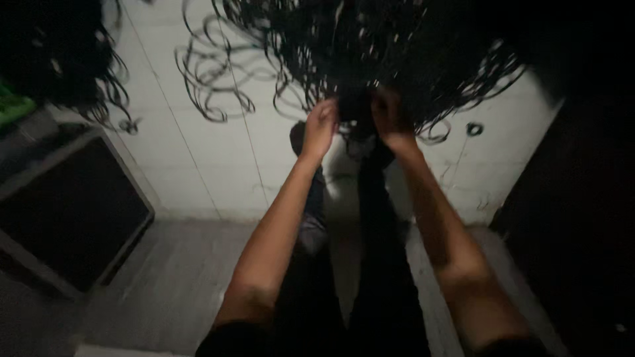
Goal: The person coils a long black cable into a neat circular bundle by hand, then places the coiled cable into a white plastic storage bin.
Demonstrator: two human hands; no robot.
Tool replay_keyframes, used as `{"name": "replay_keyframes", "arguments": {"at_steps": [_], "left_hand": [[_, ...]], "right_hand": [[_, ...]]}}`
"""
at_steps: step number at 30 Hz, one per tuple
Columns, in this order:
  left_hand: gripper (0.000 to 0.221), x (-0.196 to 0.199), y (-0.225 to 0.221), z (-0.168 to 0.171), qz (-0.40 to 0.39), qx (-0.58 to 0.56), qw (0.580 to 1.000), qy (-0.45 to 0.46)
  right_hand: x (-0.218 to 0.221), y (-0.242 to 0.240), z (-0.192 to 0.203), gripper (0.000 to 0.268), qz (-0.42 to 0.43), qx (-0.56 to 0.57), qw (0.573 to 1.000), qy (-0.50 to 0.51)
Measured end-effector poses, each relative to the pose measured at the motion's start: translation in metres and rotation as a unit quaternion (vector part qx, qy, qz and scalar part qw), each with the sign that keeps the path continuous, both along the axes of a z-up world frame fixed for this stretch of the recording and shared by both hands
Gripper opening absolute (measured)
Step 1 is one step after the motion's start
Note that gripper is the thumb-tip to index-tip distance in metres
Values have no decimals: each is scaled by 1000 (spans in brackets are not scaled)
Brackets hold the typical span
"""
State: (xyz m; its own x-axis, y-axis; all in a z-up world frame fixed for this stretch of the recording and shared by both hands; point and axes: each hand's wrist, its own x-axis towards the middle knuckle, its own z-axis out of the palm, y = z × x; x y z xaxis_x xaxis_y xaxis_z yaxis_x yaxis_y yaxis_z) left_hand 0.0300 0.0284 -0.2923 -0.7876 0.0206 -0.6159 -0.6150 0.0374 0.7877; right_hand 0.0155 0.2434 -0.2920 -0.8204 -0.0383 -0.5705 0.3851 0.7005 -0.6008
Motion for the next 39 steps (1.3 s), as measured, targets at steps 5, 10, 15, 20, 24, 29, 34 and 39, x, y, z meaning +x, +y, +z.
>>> {"name": "replay_keyframes", "arguments": {"at_steps": [5, 10, 15, 20, 24, 29, 34, 39], "left_hand": [[30, 21, 17, -48, -28, -78, 982, -171], [34, 24, -7, -29, -41, -55, 996, -63], [38, 15, -41, 8, -170, -171, 970, 34], [44, -1, -40, 97, -233, -298, 853, 358], [28, -10, -23, 206, -359, -270, 846, 287], [31, 18, -38, 324, -356, 28, 900, 252], [36, 36, -69, 415, -350, -3, 926, 142], [37, 54, -96, 445, -359, -33, 923, 136]], "right_hand": [[-3, -60, -163, 47, 67, -45, 989, 121], [-3, -94, -232, 63, 2, -70, 993, -97], [-1, -71, -164, 45, 250, 37, 964, 79], [19, -36, 59, 25, 321, 87, 922, 197], [0, -33, 247, 23, 236, -139, 961, 42], [19, -45, 408, 22, 208, -72, 975, 35], [31, -56, 495, 30, 91, -76, 992, -43], [50, -49, 544, 32, 80, -76, 994, -13]]}}
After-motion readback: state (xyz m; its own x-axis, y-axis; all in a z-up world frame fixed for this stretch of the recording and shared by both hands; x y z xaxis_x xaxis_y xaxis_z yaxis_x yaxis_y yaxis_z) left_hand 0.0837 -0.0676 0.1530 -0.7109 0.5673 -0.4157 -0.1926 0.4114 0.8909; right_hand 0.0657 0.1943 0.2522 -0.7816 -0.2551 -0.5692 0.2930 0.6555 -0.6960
